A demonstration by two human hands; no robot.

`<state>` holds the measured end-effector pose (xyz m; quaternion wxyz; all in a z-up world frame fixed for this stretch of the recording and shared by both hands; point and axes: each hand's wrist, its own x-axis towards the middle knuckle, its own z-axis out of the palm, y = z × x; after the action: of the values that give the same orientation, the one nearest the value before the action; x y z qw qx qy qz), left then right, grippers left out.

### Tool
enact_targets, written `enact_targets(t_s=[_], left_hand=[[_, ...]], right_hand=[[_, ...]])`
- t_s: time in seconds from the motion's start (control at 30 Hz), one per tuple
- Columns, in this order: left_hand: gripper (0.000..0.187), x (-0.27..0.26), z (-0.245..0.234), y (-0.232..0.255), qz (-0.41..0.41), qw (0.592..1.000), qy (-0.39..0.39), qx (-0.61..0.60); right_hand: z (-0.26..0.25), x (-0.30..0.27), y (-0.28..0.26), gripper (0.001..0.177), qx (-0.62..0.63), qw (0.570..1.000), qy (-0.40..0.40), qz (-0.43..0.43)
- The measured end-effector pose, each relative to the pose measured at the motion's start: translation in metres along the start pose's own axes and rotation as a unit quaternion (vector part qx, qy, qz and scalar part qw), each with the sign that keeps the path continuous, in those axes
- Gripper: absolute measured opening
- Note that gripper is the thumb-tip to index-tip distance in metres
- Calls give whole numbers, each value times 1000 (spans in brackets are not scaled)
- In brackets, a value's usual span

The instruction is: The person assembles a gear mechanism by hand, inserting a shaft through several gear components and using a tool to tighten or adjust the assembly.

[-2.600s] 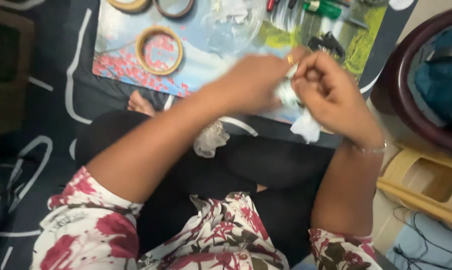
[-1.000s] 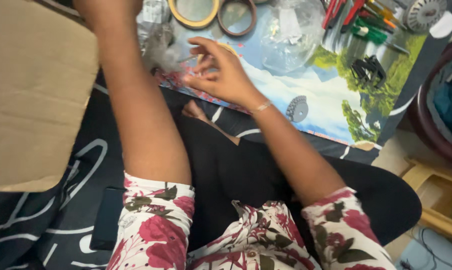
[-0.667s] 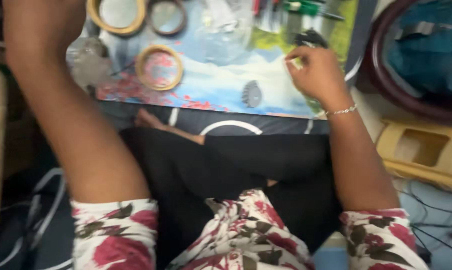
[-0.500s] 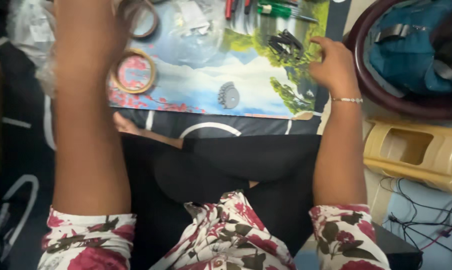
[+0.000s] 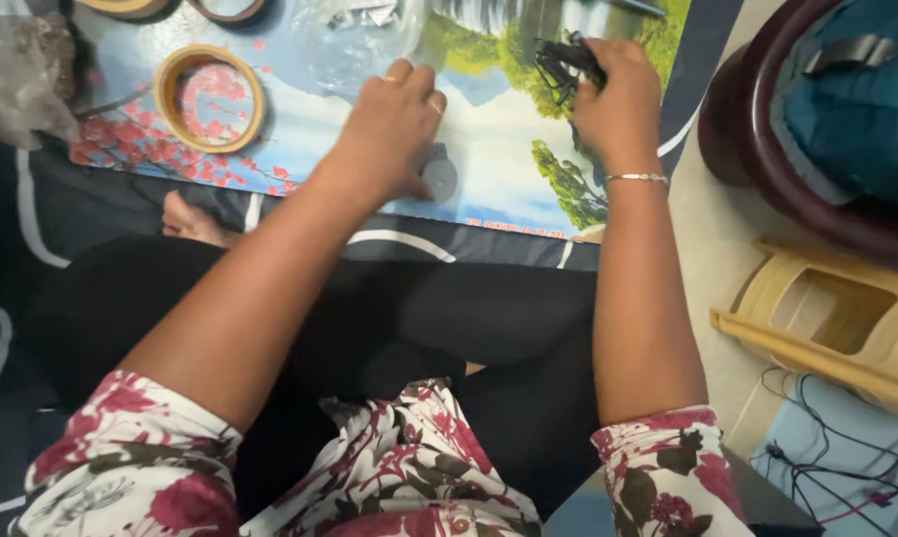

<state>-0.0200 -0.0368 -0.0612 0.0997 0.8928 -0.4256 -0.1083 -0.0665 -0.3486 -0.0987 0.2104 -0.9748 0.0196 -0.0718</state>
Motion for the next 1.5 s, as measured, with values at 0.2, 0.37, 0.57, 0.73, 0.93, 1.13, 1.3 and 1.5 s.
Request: enact_targets(t_s=[0.2,0.37,0.57,0.73,0.93,1.13,1.3,1.5], left_hand=[[99,3,6,2,38,998,-29,-32],[97,0,10,6,39,998,-6,-45],[36,-8,-22,-47,73,952,256,-153],[22,-27,-24,-88,-72,974,207,-62],[26,-22,-11,-95,-44,963,255,-76],[7,-13,-12,-97,-88,970,208,-90],[6,-14,-32,-79,-10,959,240,-147],[15,-23,-41,-66,-23,970,188,-153]], right_hand=[[-3,1,-57,35,7,999,-38,9],[0,-5,-82,34,60,989,-133,29],[-6,1,-51,31,102,974,-185,87],[-2,-3,-47,30,63,977,-175,102],[-9,0,-55,24,52,971,-199,120],[-53,-1,-88,23,13,987,-139,84],[-49,-5,-134,24,322,915,-191,150],[38,2,-156,21,414,895,-128,101]])
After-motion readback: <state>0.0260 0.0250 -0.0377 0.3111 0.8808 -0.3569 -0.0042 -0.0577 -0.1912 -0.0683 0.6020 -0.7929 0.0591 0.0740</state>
